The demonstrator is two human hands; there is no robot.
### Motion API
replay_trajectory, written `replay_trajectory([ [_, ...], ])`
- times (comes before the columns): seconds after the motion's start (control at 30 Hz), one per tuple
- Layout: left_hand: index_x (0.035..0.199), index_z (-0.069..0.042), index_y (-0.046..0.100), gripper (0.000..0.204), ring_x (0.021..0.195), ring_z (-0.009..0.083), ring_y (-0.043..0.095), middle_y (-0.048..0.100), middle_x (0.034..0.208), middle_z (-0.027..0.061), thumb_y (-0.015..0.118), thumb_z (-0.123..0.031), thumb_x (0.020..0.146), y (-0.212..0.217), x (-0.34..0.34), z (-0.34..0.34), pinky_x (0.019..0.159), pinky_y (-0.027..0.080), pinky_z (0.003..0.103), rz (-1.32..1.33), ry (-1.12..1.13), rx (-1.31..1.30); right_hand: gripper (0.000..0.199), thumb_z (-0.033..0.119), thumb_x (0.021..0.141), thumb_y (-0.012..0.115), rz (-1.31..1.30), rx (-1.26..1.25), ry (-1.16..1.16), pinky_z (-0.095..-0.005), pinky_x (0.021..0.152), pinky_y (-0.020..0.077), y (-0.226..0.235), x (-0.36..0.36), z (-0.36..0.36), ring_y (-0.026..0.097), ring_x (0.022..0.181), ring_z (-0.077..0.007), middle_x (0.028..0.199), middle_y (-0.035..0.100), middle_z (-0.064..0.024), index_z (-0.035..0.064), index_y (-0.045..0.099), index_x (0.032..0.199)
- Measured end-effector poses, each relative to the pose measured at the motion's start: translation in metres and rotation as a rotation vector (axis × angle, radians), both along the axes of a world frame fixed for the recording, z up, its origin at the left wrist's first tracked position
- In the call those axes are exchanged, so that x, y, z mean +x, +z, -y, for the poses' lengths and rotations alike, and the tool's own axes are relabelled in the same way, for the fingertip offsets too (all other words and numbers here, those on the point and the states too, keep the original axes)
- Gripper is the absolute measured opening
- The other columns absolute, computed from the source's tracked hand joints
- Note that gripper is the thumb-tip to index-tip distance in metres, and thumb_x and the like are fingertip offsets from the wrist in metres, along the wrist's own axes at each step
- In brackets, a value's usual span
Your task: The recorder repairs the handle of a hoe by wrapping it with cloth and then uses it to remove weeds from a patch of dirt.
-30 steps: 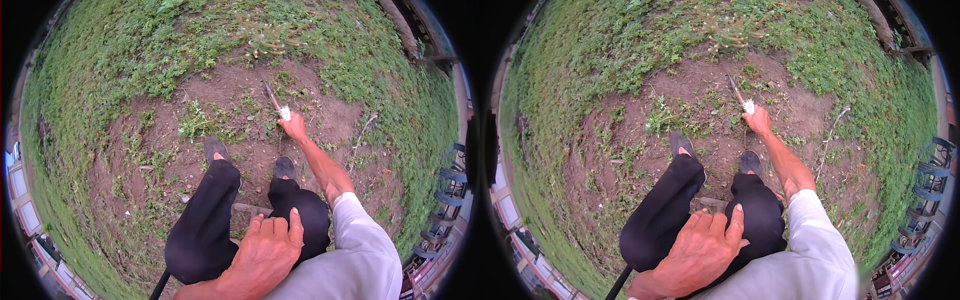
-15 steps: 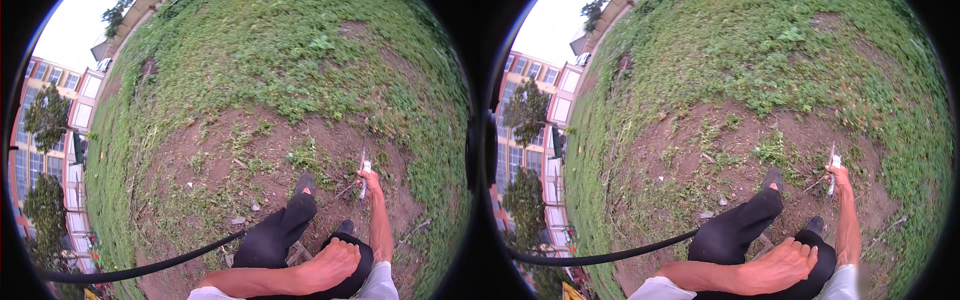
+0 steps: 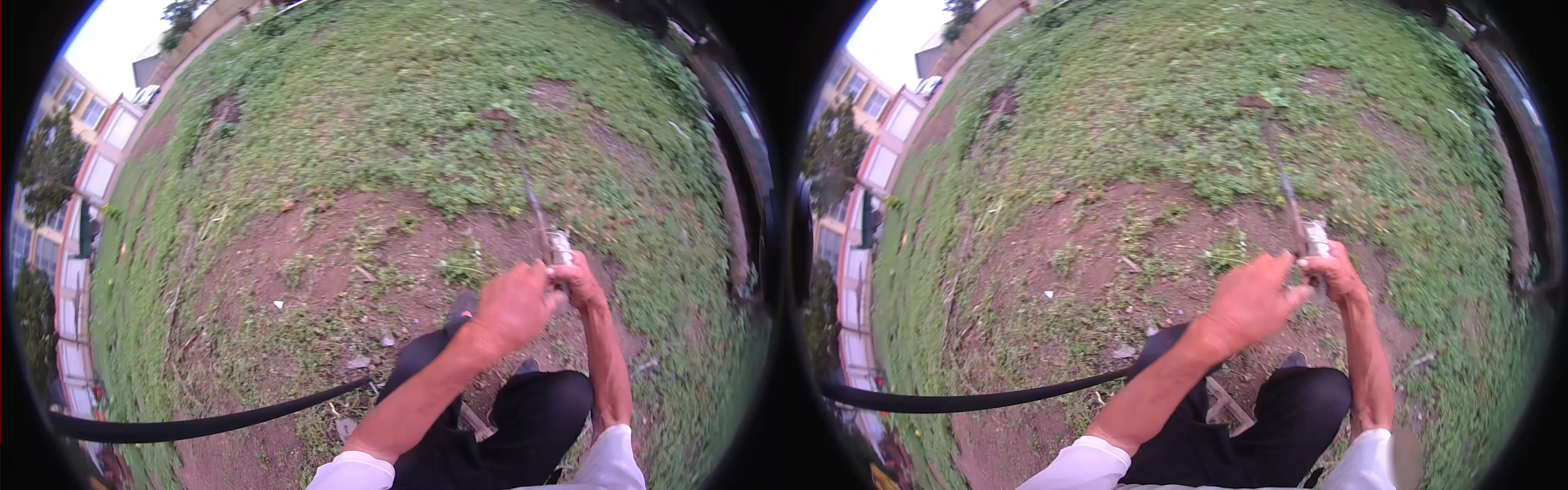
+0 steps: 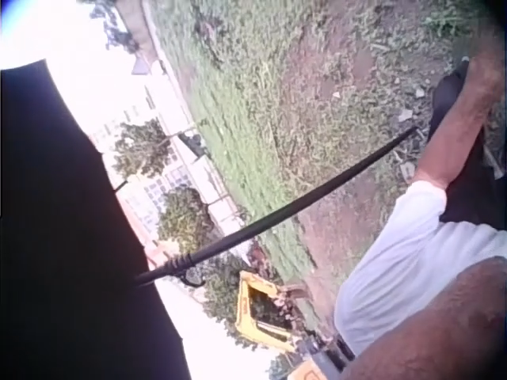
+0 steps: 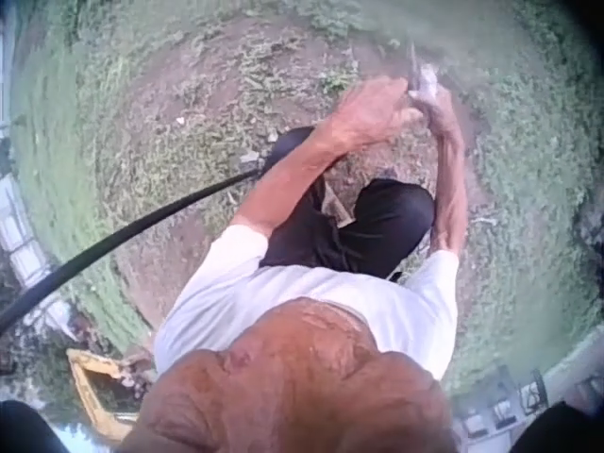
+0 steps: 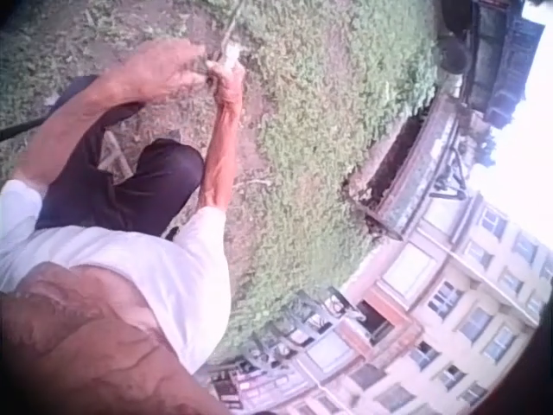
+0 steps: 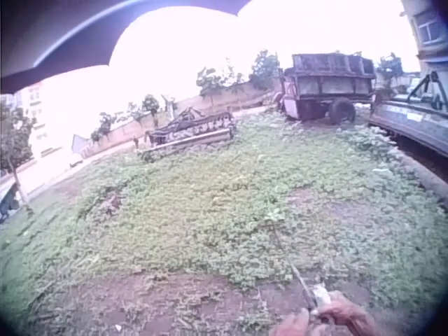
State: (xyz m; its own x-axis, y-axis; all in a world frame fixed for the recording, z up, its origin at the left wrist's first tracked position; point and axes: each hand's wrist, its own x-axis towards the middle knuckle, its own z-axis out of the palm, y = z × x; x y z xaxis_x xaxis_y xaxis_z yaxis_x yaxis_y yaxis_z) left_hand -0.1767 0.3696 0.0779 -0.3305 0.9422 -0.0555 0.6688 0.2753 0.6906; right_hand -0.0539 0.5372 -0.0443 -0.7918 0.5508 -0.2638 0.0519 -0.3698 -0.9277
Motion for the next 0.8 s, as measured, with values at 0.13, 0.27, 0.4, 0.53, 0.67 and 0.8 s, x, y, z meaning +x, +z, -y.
replay_trajectory([
  [0.13,0.114,0.003,0.058,0.052,0.079,0.0198,0.064,0.068,0.093,0.0150,0.074,-0.040,0.088,0.004,-0.036,-0.012,0.072,0.051,0.033,0.394,0.201,0.248,0.030,0.021,0.074,0.078,0.003,0.179,0.240,-0.0265,0.054,0.0478,0.067,0.008,0.032,0.058,0.063,-0.0097,0.079,0.061,-0.0016,0.0023,0.063,0.093],
  [0.27,0.107,-0.002,0.060,0.040,0.073,0.0125,0.062,0.067,0.081,0.0079,0.071,-0.037,0.091,-0.003,-0.025,-0.036,0.063,0.050,0.028,0.740,0.233,0.343,0.028,0.013,0.077,0.080,-0.006,0.122,0.195,-0.0263,0.058,0.0525,0.096,0.046,0.054,0.063,0.067,-0.0095,0.082,0.065,-0.0030,0.0019,0.066,0.099],
  [0.4,0.105,-0.001,0.058,0.028,0.049,0.0099,0.049,0.054,0.065,0.0008,0.061,-0.027,0.099,0.004,0.007,-0.044,0.046,0.043,0.026,1.358,0.382,0.557,0.030,0.018,0.080,0.081,0.062,0.212,0.206,-0.0269,0.066,0.0523,0.110,0.070,0.079,0.063,0.074,-0.0098,0.088,0.065,-0.0030,0.0028,0.067,0.102],
  [0.53,0.105,0.001,0.059,0.036,0.046,0.0088,0.043,0.049,0.060,0.0008,0.051,-0.034,0.103,0.005,0.018,-0.037,0.043,0.038,0.027,1.314,0.246,0.707,0.039,0.025,0.083,0.080,0.108,0.507,0.087,-0.0314,0.081,0.0488,0.093,0.095,0.099,0.058,0.092,-0.0130,0.099,0.064,-0.0029,0.0045,0.066,0.112],
  [0.67,0.103,0.001,0.060,0.039,0.045,0.0100,0.039,0.046,0.059,0.0005,0.047,-0.035,0.104,0.013,0.026,-0.039,0.044,0.037,0.028,1.296,0.202,0.804,0.052,0.023,0.081,0.082,0.116,0.702,-0.019,-0.0289,0.083,0.0480,0.074,0.113,0.106,0.056,0.094,-0.0090,0.101,0.062,-0.0013,0.0029,0.062,0.124],
  [0.8,0.103,0.001,0.061,0.041,0.045,0.0103,0.037,0.045,0.059,0.0007,0.044,-0.037,0.105,0.014,0.020,-0.041,0.044,0.034,0.028,1.335,0.194,0.880,0.048,0.018,0.078,0.082,0.105,0.719,-0.050,-0.0290,0.076,0.0500,0.071,0.114,0.103,0.060,0.085,-0.0118,0.098,0.065,-0.0047,0.0030,0.065,0.120],
])
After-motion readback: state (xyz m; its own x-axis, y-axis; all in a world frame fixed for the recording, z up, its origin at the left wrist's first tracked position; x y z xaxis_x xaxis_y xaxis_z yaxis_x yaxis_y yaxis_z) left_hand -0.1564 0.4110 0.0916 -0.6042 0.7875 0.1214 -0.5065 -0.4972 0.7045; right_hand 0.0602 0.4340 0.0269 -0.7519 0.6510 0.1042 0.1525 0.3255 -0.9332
